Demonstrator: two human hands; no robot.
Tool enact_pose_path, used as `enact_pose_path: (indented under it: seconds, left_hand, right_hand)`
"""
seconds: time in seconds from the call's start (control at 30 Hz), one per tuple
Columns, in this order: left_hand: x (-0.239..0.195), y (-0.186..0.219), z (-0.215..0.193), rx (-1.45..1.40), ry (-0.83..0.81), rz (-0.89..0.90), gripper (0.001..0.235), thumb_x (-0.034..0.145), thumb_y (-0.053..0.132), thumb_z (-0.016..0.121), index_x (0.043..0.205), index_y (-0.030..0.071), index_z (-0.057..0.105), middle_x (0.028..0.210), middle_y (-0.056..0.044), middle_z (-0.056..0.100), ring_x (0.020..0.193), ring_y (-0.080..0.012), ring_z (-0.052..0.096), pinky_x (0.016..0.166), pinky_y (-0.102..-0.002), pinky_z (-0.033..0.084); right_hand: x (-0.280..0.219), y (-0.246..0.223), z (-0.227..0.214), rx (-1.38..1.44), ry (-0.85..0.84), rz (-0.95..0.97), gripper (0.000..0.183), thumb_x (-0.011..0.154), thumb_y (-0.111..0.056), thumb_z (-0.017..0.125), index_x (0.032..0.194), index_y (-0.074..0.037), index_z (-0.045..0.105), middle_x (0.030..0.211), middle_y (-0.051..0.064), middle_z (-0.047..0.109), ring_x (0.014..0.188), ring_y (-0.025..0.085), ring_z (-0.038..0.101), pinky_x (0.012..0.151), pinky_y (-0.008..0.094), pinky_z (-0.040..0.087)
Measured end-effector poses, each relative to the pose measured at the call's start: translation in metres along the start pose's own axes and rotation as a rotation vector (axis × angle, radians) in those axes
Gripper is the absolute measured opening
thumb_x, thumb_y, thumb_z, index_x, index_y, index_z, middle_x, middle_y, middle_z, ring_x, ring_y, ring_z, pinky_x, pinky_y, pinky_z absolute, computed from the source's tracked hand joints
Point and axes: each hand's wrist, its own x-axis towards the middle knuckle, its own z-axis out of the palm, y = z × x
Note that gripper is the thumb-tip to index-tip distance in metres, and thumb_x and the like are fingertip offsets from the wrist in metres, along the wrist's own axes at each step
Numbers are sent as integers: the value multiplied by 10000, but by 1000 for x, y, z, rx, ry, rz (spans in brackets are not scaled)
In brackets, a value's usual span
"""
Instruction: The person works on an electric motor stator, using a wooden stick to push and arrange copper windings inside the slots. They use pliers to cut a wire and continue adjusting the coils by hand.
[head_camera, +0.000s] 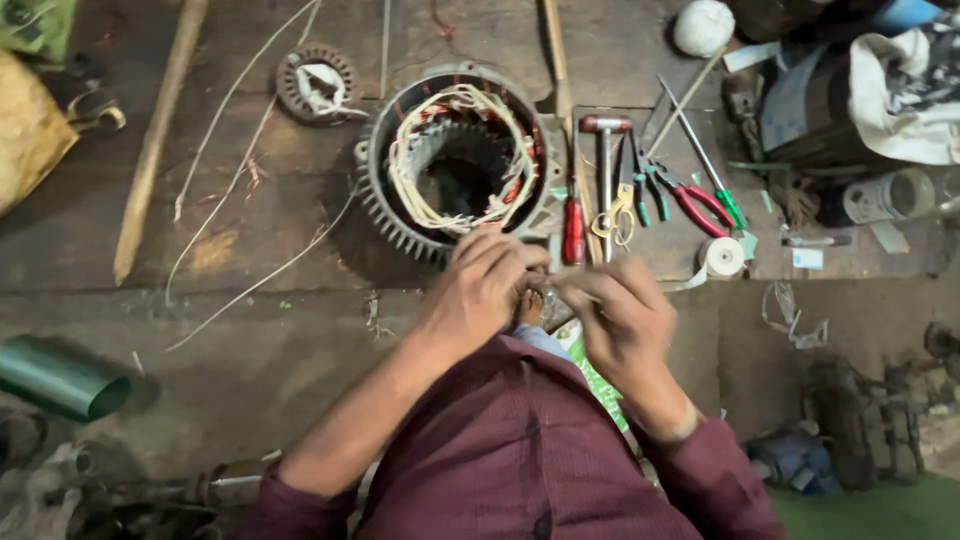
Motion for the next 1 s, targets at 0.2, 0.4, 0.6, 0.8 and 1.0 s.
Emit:
enact_pose_path:
  seconds: [0.2,0.4,0.6,0.8,1.0]
  left_hand:
    - [29,55,30,-263,34,221,385,960,290,695,1238,55,568,1155,-108,704,1093,-241,693,1002,-393,571]
    - [78,78,69,-460,-580,-579,277,1047,259,553,1267,92,535,1014,-77,743,685,-234,697,587,-337,578]
    - [85,33,111,-878,-221,-697,141,1089,204,533,1102,65,553,940,-15,720,802,-56,696,706,-235,604]
    - [103,23,143,-893,81,-544,152,1048,132,672,1151,20,673,1014,-36,675,913,-80,611,809,-248,524]
    - [126,23,165,-1179,248,-699,190,961,126,679,1110,36,602,994,-70,742,800,-91,673,699,-258,557]
  right_hand:
    - [-40,30,-78,822,431,18,165,1008,-209,681,985,-63,756,1087,57,639,919,160,611,804,261,510]
    - [-57,138,-29,1108,7,443,329,1091,-305,642,1203,-6,720,1316,62,501,1033,197,554,780,320,462]
    - [-46,301,58,-134,-208,383,652,853,-515,737,1153,46,593,1003,259,688,893,412,666,743,484,524]
    - [-51,354,94,-265,-382,483,484,824,-361,752,1139,-5,661,912,276,727,870,453,705,758,504,546]
    - [-41,367,40,778,-502,999,288,949,-223,695,1163,-33,730,998,30,729,833,135,633,724,275,500]
